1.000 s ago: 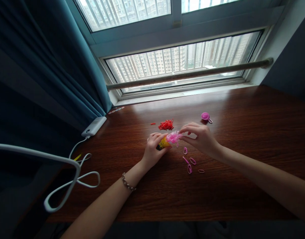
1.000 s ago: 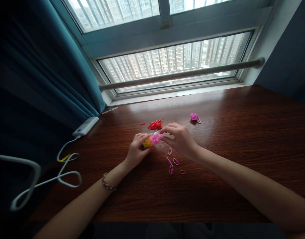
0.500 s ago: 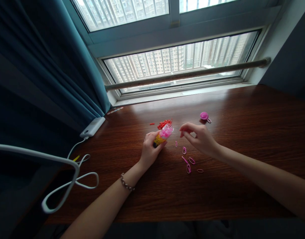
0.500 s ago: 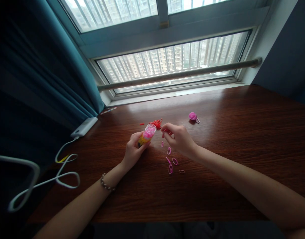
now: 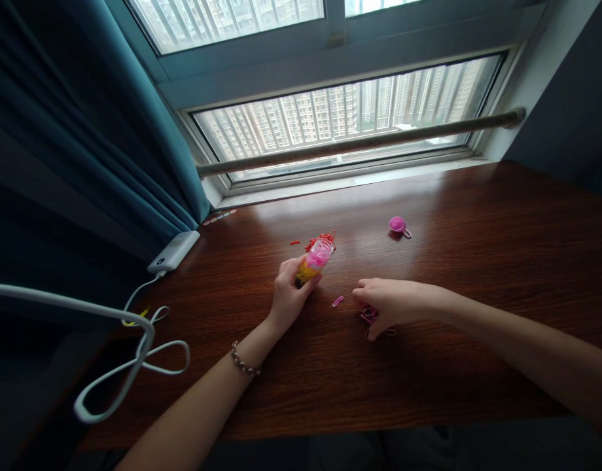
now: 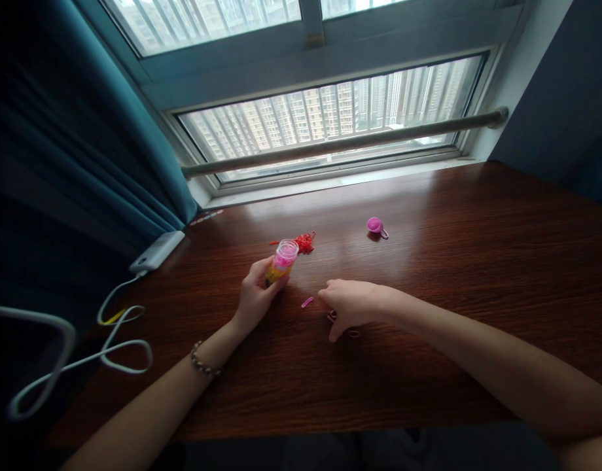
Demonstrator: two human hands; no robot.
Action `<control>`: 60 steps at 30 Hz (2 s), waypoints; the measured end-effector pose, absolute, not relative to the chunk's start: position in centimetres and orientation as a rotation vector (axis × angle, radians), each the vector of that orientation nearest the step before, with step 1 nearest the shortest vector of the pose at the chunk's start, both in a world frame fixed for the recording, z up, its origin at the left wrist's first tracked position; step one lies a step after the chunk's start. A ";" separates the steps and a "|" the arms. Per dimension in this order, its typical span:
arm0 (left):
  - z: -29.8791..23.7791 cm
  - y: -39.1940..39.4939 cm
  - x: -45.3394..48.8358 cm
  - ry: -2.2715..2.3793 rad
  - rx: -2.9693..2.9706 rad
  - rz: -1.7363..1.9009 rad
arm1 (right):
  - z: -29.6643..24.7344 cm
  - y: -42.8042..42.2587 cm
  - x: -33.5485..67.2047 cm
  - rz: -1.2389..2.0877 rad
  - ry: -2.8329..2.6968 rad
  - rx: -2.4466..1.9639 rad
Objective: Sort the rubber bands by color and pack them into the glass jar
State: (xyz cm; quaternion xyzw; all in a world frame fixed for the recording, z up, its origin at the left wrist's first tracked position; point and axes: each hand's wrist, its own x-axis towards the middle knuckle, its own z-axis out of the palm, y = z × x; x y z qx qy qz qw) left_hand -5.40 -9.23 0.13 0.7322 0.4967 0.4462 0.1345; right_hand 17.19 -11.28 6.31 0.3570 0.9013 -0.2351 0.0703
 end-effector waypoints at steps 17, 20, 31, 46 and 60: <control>0.0 -9.3 -5.4 1.434 2.131 1.287 | 6.0 -12.6 15.9 -0.700 2.582 1.270; 0.0 -9.3 -5.4 1.433 2.139 1.287 | 7.0 -11.8 17.1 -0.785 2.571 1.288; 0.0 -9.3 -5.4 1.411 2.163 1.299 | 8.9 -15.0 15.7 -0.582 2.326 1.313; 0.6 -9.5 -5.0 1.451 2.241 1.285 | 1.1 -10.5 14.1 -1.047 3.292 1.505; 0.6 -9.6 -5.0 1.571 2.277 1.219 | 1.4 -11.3 13.6 -0.746 3.108 1.571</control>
